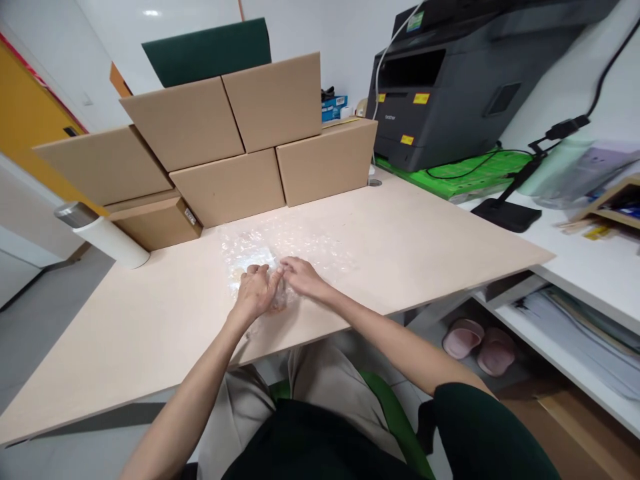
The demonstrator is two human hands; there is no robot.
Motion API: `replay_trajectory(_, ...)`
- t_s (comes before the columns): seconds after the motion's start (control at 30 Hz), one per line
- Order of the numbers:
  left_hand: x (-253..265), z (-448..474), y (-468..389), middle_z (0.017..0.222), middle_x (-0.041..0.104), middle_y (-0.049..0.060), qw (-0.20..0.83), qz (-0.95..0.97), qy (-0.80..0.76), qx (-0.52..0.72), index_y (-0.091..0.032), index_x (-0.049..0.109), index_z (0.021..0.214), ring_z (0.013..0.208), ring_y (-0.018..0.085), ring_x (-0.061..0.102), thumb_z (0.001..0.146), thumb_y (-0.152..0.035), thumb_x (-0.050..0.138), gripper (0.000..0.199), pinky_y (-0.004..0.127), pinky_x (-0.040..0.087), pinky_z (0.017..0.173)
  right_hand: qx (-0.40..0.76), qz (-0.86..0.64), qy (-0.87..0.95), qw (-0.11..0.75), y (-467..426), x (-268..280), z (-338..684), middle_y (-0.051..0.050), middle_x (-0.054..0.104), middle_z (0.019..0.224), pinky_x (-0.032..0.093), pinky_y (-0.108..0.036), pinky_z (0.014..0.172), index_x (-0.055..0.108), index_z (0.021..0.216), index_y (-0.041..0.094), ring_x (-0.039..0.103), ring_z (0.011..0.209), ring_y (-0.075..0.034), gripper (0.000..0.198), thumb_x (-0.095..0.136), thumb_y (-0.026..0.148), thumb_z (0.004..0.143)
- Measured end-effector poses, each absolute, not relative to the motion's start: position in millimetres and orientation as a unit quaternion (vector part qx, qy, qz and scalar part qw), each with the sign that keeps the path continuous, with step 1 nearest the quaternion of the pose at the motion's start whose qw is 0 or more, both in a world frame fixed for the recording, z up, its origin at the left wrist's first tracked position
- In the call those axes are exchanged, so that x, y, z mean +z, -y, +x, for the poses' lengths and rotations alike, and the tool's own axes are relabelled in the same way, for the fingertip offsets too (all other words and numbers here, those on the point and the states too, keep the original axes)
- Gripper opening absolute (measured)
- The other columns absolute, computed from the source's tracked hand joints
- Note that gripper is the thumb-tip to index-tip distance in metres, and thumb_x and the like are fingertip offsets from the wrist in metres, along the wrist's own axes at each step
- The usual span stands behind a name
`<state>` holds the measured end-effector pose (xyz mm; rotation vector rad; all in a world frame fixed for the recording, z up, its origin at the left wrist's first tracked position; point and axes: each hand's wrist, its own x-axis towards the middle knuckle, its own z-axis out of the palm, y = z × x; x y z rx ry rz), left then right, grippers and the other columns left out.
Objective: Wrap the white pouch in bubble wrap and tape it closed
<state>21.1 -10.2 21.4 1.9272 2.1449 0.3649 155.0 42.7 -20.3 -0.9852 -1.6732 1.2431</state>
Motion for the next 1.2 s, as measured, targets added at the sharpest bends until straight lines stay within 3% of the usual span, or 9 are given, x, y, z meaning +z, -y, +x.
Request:
replay_trajectory(0.1,14,6,16,0.131,0.057,0.024,0.151,0.688,-0.676,0.216,-0.007,0.059,0.129,0.128,0.035,0.050,0.098,-0.051,0.028,0.062,0.049,0.036,0.108,0.337,-0.327,0.798,0.378,-48,-15,154,-0.011,0.067,0.121,0.040,-0.044,0.104,0.068,0.110,0.018,0.056,0.117,-0.025,0.027,0.053,0.021,0.087)
replay_trajectory(0.27,0,-40,34,0.140,0.049,0.022,0.102,0.550,-0.745,0.364,-0.009,0.054,0.135,0.136,0.036,0.041,0.087,-0.038,0.054,0.056,0.051,0.030,0.114,0.201,-0.333,0.903,0.182,-46,1,140,-0.013,0.071,0.097,0.041,-0.040,0.093,0.066,0.097,0.014,0.063,0.096,-0.025,0.036,0.035,0.031,0.103)
replay_trajectory(0.33,-2,-55,41,0.137,0.051,0.023,0.197,0.438,-0.773,0.415,-0.009,0.045,0.142,0.125,0.034,0.052,0.079,-0.036,0.064,0.071,0.049,0.041,0.105,0.179,-0.374,0.897,0.152,-41,9,136,-0.015,0.071,0.099,0.039,-0.043,0.092,0.066,0.100,0.014,0.063,0.098,-0.028,0.045,0.032,0.043,0.104)
replay_trajectory(0.47,11,-56,48,0.113,0.065,0.014,0.400,0.305,-0.686,0.526,-0.013,0.051,0.135,0.091,0.021,0.064,0.074,-0.040,0.071,0.070,0.033,0.049,0.079,0.194,-0.384,0.893,0.135,-37,22,138,-0.017,0.071,0.102,0.034,-0.051,0.097,0.067,0.101,0.014,0.061,0.106,-0.034,0.061,0.026,0.059,0.101)
replay_trajectory(0.6,29,-18,39,0.132,0.060,0.008,0.376,0.368,-0.621,0.580,-0.026,0.054,0.132,0.110,0.021,0.060,0.082,-0.059,0.062,0.061,0.030,0.046,0.085,0.359,-0.379,0.827,0.209,-51,18,157,-0.011,0.072,0.108,0.036,-0.049,0.099,0.071,0.102,0.020,0.061,0.107,-0.030,0.061,0.031,0.067,0.097)
replay_trajectory(0.77,22,42,4,0.149,0.048,0.009,0.362,0.546,-0.534,0.534,-0.027,0.046,0.139,0.133,0.024,0.048,0.091,-0.061,0.049,0.058,0.038,0.038,0.107,0.650,-0.323,0.595,0.346,-75,1,190,-0.007,0.072,0.082,0.050,-0.034,0.075,0.072,0.092,0.017,0.064,0.076,-0.020,0.069,0.032,0.073,0.093)
replay_trajectory(0.9,3,74,-26,0.143,0.053,0.014,0.291,0.649,-0.541,0.449,-0.019,0.050,0.137,0.134,0.027,0.046,0.095,-0.053,0.045,0.055,0.044,0.034,0.112,0.709,-0.341,0.478,0.391,-87,-6,219,-0.003,0.066,0.065,0.047,-0.027,0.057,0.070,0.086,0.017,0.055,0.056,-0.015,0.051,0.051,0.065,0.090)
replay_trajectory(1.07,-6,98,-42,0.143,0.056,0.013,0.198,0.720,-0.595,0.297,-0.020,0.058,0.134,0.134,0.033,0.045,0.098,-0.043,0.037,0.048,0.055,0.032,0.111,0.570,-0.487,0.509,0.422,-98,-16,257,-0.002,0.061,0.063,0.042,-0.025,0.056,0.068,0.079,0.016,0.053,0.057,-0.014,0.030,0.057,0.042,0.088)
replay_trajectory(1.2,-6,112,-42,0.149,0.050,0.011,0.121,0.754,-0.618,0.187,-0.022,0.062,0.133,0.136,0.037,0.041,0.098,-0.043,0.037,0.048,0.060,0.032,0.109,0.322,-0.604,0.630,0.366,-111,-13,272,-0.007,0.071,0.095,0.045,-0.028,0.079,0.070,0.093,0.018,0.063,0.090,-0.019,0.030,0.049,0.039,0.092)
